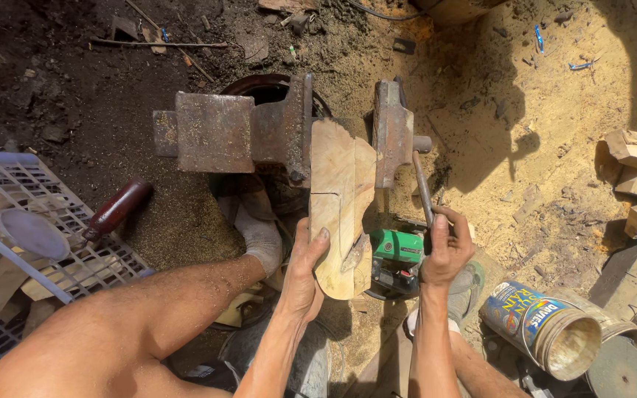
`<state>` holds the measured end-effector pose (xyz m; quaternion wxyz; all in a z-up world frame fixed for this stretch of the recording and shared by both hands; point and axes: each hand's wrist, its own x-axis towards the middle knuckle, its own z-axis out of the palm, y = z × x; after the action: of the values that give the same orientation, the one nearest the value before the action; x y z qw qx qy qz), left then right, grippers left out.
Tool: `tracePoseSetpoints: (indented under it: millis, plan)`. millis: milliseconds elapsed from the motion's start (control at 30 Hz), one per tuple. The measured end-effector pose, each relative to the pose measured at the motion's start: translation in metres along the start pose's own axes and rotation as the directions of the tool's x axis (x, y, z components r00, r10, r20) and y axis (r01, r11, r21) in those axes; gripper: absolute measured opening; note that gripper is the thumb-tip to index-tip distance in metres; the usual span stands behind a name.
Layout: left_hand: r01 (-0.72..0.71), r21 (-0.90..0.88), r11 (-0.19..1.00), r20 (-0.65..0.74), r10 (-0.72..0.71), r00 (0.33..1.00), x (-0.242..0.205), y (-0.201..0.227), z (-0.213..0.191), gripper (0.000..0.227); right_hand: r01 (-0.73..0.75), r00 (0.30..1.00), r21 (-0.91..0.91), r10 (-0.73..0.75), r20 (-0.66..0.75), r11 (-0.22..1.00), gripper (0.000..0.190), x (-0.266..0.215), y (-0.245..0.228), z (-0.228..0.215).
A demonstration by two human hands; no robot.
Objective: The person uses a jigsaw to cut a piece of wood clamped in a bench vise. They reposition the wood and continue cutting along a marked line.
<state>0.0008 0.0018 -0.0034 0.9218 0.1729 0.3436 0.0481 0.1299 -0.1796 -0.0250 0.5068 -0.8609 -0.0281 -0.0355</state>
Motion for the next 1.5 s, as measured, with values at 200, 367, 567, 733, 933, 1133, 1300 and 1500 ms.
tracePoseSetpoints:
  millis: [200,367,567,733,933,1133,1300,1500]
  plan:
    - [0.044,0.099,0.994,0.048,-0.049,0.998,0.008,0.006,-0.002,0.097,0.572,0.758,-0.246,-0.619,-0.205,0.783,0.034,-0.008,0.028,0.016]
    - [-0.003,0.111,0.994,0.110,-0.010,0.994,0.014,0.001,-0.002,0.091,0.348,0.932,0.381,-0.274,-0.236,0.857,0.037,0.019,-0.013,0.024]
    - [-0.007,0.099,0.995,0.132,-0.006,0.991,0.014,-0.001,-0.001,0.084,0.120,0.990,0.481,-0.141,0.007,0.868,0.039,0.127,-0.054,0.035]
    - [-0.034,0.415,0.909,-0.096,0.081,0.992,-0.009,0.002,0.004,0.066,0.248,0.961,0.292,-0.273,0.050,0.924,0.034,0.123,-0.070,0.025]
    - [-0.516,0.852,-0.091,0.342,0.842,0.417,-0.025,0.079,0.098,0.017,0.412,0.907,0.113,-0.419,0.040,0.904,0.035,0.133,-0.069,0.020]
    - [-0.307,0.784,-0.539,0.604,0.552,0.575,0.203,0.061,0.156,0.048,0.400,0.917,0.061,-0.399,-0.023,0.915,0.044,0.150,-0.059,0.034]
    - [-0.279,0.913,-0.298,0.394,0.472,0.788,0.261,0.018,0.110,0.035,0.377,0.913,-0.035,-0.377,-0.153,0.926,0.046,0.149,-0.054,0.045]
    - [-0.365,0.879,-0.307,0.477,0.545,0.690,0.224,0.025,0.121,0.025,0.392,0.913,-0.118,-0.402,-0.071,0.912,0.045,0.202,-0.064,0.070]
